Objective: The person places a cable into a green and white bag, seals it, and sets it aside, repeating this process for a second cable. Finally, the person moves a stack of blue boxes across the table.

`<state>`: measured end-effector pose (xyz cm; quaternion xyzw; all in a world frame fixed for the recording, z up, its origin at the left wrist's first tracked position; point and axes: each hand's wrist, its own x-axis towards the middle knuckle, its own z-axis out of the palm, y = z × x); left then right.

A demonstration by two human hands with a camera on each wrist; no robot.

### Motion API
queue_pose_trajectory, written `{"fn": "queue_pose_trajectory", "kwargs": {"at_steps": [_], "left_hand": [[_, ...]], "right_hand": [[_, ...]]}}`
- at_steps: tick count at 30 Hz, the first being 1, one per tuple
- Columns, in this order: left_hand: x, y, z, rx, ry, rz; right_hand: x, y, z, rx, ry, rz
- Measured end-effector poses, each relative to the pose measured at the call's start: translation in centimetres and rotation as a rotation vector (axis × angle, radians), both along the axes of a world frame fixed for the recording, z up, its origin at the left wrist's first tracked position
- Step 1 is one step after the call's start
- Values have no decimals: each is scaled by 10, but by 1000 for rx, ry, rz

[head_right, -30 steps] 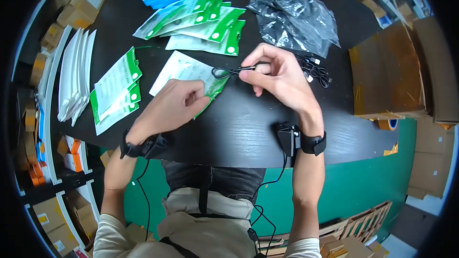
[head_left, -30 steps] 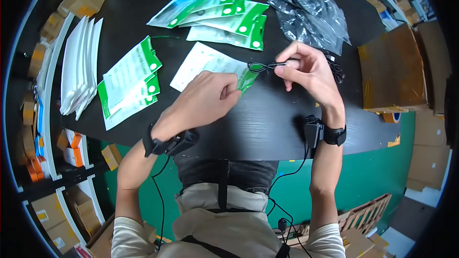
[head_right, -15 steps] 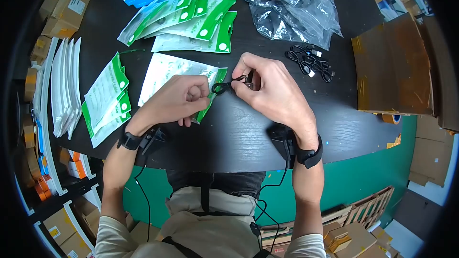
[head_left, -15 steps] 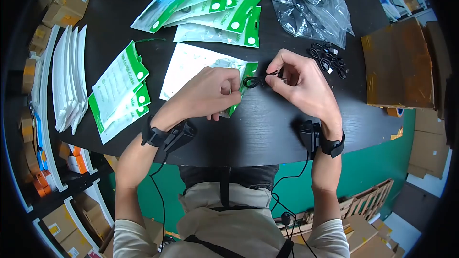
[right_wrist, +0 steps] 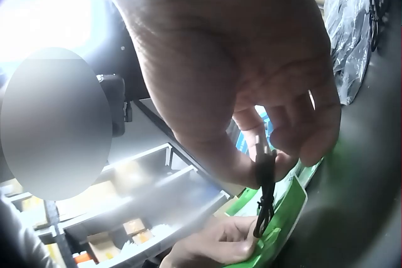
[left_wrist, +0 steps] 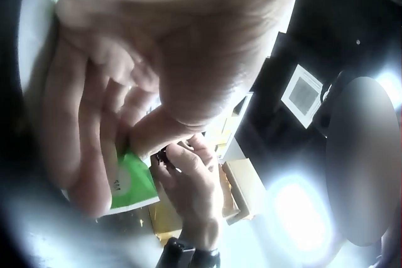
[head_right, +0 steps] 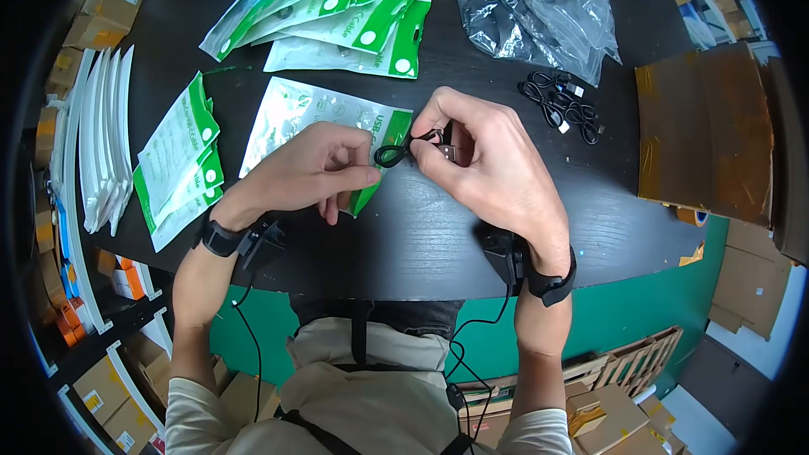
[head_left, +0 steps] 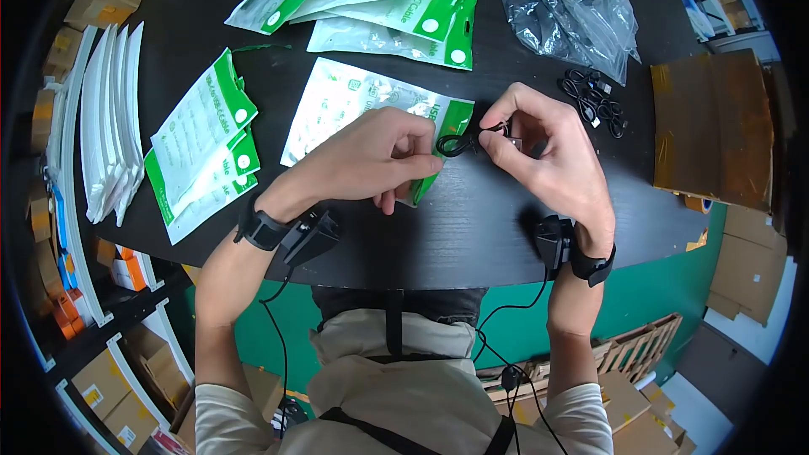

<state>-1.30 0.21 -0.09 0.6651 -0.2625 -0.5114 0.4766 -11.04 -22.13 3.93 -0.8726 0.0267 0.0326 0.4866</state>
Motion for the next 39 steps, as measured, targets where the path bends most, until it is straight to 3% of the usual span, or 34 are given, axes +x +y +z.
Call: {"fn": "queue_pose_trajectory", "kwargs": {"at_steps": [28, 39], "left_hand": [[7, 3, 5, -31, 180, 3], [4, 2, 4, -18, 107, 16]], "right_hand": [[-2, -9, 0, -4, 60, 8], [-1, -6, -3, -100, -8, 12]]}}
